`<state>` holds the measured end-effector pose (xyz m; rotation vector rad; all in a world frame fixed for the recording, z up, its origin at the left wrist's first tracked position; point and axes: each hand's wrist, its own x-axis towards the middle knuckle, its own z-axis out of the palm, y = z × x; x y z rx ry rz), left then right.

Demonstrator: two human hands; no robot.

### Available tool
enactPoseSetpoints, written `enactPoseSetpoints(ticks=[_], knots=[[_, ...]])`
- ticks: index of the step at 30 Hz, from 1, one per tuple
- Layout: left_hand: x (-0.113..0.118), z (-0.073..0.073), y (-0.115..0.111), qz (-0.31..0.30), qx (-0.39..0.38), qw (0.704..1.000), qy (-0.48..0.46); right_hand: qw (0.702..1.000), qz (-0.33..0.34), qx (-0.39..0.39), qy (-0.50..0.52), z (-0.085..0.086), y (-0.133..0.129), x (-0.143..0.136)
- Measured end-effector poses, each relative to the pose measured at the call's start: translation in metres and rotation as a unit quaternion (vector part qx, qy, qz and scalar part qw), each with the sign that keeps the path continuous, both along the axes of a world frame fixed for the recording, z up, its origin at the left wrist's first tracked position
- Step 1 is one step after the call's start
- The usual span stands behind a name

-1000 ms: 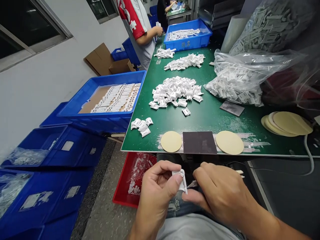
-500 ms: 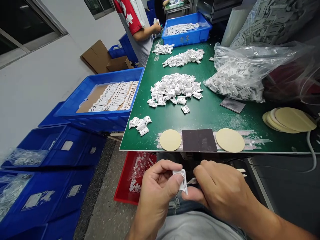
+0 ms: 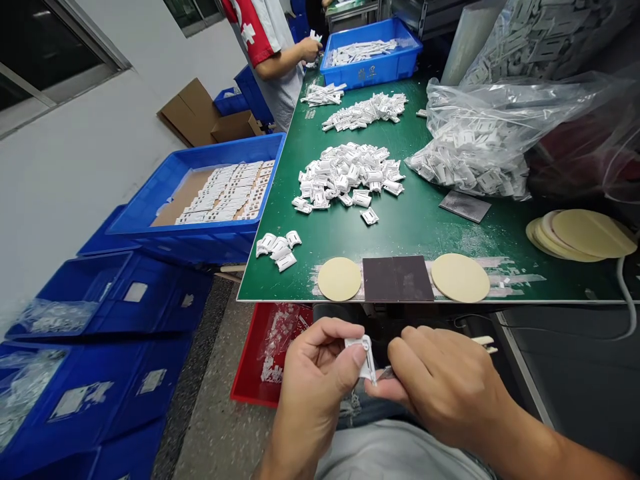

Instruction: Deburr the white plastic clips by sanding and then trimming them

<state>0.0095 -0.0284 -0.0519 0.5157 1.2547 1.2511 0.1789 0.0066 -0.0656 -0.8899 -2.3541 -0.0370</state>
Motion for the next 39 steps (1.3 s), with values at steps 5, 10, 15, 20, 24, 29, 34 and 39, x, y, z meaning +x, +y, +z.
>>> enactPoseSetpoints(ticks=[5, 10, 15, 20, 24, 29, 34, 39], knots=[[0.0, -0.001, -0.002, 0.003, -0.006, 1.0, -0.008, 1.0, 0.016, 0.005, 0.015, -0.003, -0.002, 0.001], [0.001, -0.005, -0.002, 0.008, 0.02, 0.999, 0.026, 0.966, 0.08, -0.188, 0.16, 0.0, -0.007, 0.001], [0.003, -0.002, 0.0, -0.044, 0.053, 0.997, -0.032, 0.776, 0.07, -0.579, 0.239, 0.008, -0.011, -0.002], [0.005, 0.001, 0.001, -0.064, 0.053, 0.985, -0.148, 0.79, 0.064, -0.558, 0.245, 0.01, -0.014, -0.003], [0.005, 0.001, 0.002, -0.031, 0.035, 0.977, -0.208, 0.937, 0.052, -0.27, 0.215, 0.011, -0.012, -0.004], [0.006, 0.004, 0.001, -0.046, 0.011, 0.968, -0.245, 0.988, 0.028, -0.086, 0.127, 0.009, -0.005, -0.008], [0.005, 0.005, 0.001, -0.043, -0.002, 0.977, -0.21, 0.997, -0.003, -0.033, 0.063, 0.006, -0.004, -0.012], [0.004, 0.004, 0.0, -0.045, -0.01, 0.981, -0.191, 0.998, -0.015, -0.038, 0.055, 0.005, -0.004, -0.014]])
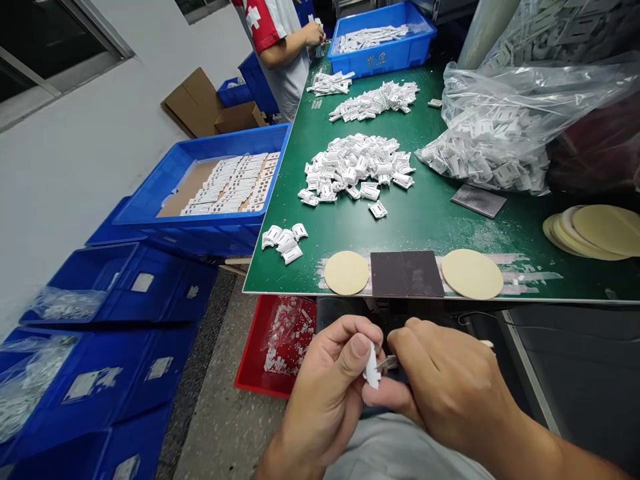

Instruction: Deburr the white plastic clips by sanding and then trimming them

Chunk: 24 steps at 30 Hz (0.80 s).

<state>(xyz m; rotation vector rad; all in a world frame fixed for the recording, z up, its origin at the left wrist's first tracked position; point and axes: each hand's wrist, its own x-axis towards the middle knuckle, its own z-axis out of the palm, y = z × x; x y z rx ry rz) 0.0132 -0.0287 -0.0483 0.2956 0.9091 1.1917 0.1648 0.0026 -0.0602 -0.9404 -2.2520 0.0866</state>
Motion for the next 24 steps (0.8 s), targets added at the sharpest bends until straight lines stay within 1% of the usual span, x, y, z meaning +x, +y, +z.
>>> enactPoseSetpoints(ticks=[6, 15, 24], knots=[[0.0002, -0.0002, 0.0001, 0.0, -0.007, 1.0, 0.004, 1.0, -0.016, -0.001, -0.02, -0.0011, 0.0006, -0.0005], [0.0003, -0.0016, 0.0009, 0.007, -0.009, 1.0, 0.002, 1.0, -0.013, 0.008, -0.028, -0.0047, 0.0002, -0.0007], [0.0014, 0.0009, 0.0006, 0.008, -0.017, 1.0, -0.006, 0.999, -0.004, 0.017, -0.034, -0.0053, -0.0001, 0.0021]])
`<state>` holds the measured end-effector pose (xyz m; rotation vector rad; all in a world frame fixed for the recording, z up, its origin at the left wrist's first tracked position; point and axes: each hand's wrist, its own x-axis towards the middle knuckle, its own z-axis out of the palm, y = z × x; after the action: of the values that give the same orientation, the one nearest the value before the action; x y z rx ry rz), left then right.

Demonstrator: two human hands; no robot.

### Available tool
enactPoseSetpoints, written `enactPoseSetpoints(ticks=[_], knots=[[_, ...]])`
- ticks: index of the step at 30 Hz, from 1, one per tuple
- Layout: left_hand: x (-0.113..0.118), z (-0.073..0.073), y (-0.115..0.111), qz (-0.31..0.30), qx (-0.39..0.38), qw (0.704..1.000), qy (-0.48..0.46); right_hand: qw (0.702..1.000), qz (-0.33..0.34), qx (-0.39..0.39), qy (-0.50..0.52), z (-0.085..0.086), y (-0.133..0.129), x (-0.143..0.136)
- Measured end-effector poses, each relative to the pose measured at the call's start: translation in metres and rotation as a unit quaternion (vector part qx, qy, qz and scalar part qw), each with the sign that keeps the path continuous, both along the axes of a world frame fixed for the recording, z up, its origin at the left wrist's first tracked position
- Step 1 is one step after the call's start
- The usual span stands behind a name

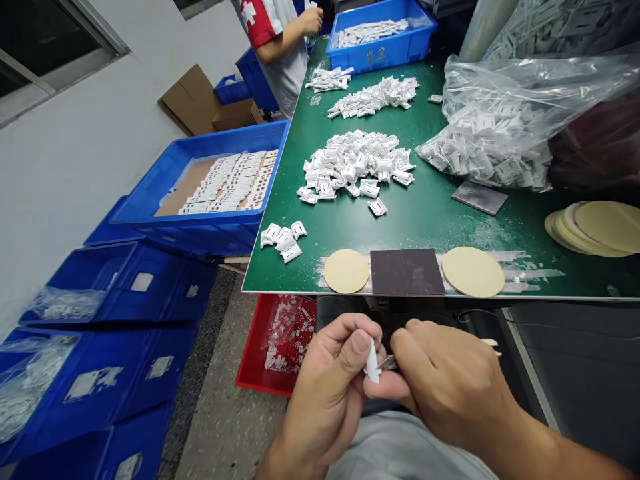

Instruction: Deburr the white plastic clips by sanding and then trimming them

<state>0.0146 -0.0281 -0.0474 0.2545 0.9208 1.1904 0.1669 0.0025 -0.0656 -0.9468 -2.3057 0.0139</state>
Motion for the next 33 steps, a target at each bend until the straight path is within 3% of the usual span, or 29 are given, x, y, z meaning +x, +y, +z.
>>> enactPoseSetpoints(ticks=[17, 19, 21, 22, 23, 24, 26, 27, 29, 33], knots=[[0.006, -0.002, -0.001, -0.003, -0.001, 1.0, -0.026, 1.0, 0.022, 0.016, 0.014, -0.007, -0.002, 0.002], [0.002, -0.003, 0.0, 0.0, 0.009, 1.0, 0.009, 0.999, 0.042, -0.005, 0.033, -0.011, -0.002, 0.005], [-0.011, -0.004, 0.007, 0.034, 0.058, 0.986, 0.152, 0.995, 0.064, -0.047, 0.064, -0.016, -0.003, 0.009], [-0.02, -0.005, 0.014, 0.057, 0.099, 0.957, 0.268, 0.992, 0.07, -0.072, 0.081, -0.019, -0.004, 0.011], [-0.031, -0.006, 0.022, 0.069, 0.146, 0.9, 0.406, 0.988, 0.074, -0.097, 0.097, -0.022, -0.006, 0.013], [-0.044, -0.007, 0.033, 0.071, 0.188, 0.818, 0.539, 0.984, 0.076, -0.121, 0.11, -0.026, -0.008, 0.015], [-0.068, -0.01, 0.057, 0.014, 0.239, 0.642, 0.729, 0.976, 0.076, -0.157, 0.13, -0.034, -0.013, 0.018], [-0.079, -0.012, 0.07, -0.011, 0.245, 0.597, 0.764, 0.973, 0.074, -0.172, 0.137, -0.038, -0.016, 0.019], [-0.097, -0.018, 0.093, -0.041, 0.245, 0.547, 0.799, 0.965, 0.074, -0.199, 0.153, -0.045, -0.021, 0.02], [-0.116, -0.03, 0.125, -0.085, 0.23, 0.484, 0.84, 0.941, 0.067, -0.279, 0.181, -0.052, -0.029, 0.024]])
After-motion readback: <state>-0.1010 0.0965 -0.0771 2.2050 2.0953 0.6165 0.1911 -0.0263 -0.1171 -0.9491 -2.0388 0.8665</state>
